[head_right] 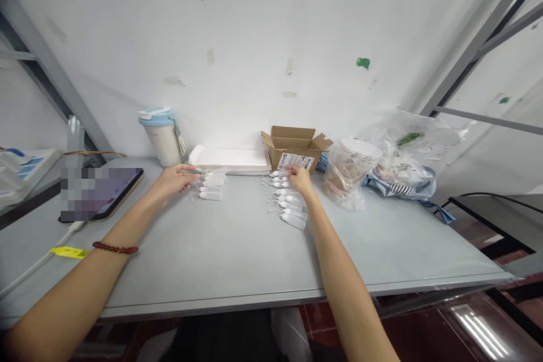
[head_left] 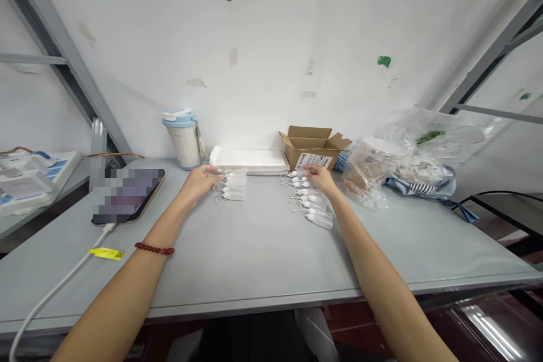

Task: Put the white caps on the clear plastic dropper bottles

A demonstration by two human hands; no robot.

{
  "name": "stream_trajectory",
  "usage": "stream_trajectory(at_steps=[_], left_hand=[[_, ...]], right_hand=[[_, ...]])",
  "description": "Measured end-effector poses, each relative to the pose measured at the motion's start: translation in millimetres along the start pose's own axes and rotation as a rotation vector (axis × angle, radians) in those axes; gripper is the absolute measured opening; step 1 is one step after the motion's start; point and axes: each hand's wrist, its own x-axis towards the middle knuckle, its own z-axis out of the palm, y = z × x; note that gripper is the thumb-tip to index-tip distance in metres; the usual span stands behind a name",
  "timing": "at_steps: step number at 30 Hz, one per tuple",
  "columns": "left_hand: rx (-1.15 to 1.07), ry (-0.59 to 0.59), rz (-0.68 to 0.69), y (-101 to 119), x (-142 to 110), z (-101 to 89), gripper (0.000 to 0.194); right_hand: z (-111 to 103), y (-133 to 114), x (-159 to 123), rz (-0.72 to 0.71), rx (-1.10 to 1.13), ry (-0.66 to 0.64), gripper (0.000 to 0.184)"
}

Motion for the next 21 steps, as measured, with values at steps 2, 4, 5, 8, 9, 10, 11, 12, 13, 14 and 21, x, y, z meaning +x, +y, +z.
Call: stream_trajectory(at_steps=[2,4,5,8,9,10,11,12,13,14,21], left_hand=[[-0.005,0.009,0.014,-2,2,-0.2,0.033],[0.029,0.056,0.066,-5,4,1.0,0.028],[0.074,0.1,0.116,-5,3,2.6,0.024],[0.276,0.231,0.336,-3,-5,13.3,0.015],[0.327,0.227,0.4,-1,-10,18.7,0.016],[0.351,0.177,0.457,1,-16,24.5,0.019],[0.356,0.124,0.496,3,-22,30.4,0.021],[0.344,0.072,0.516,6,-28,36.2,0.024],[0.319,0.019,0.524,8,-33,41.5,0.027],[0.303,-0.031,0.526,9,-37,46.1,0.03],[0.3,-0.104,0.554,7,-45,54.9,0.029]], right_hand=[[-3,-1,0,0.005,0.049,0.038,0.029],[-6,-3,0,0.009,0.107,0.078,0.028],[-7,-5,-1,0.008,0.14,0.094,0.028],[-7,-16,-9,-0.01,0.241,0.12,0.028],[-6,-22,-14,-0.021,0.276,0.118,0.028],[-6,-30,-20,-0.035,0.308,0.108,0.028],[-5,-38,-27,-0.055,0.347,0.09,0.029],[-4,-47,-34,-0.084,0.443,0.049,0.03],[-3,-56,-41,-0.107,0.518,0.004,0.031],[-2,-64,-47,-0.126,0.571,-0.032,0.03],[2,-92,-69,-0.174,0.643,-0.15,0.026]])
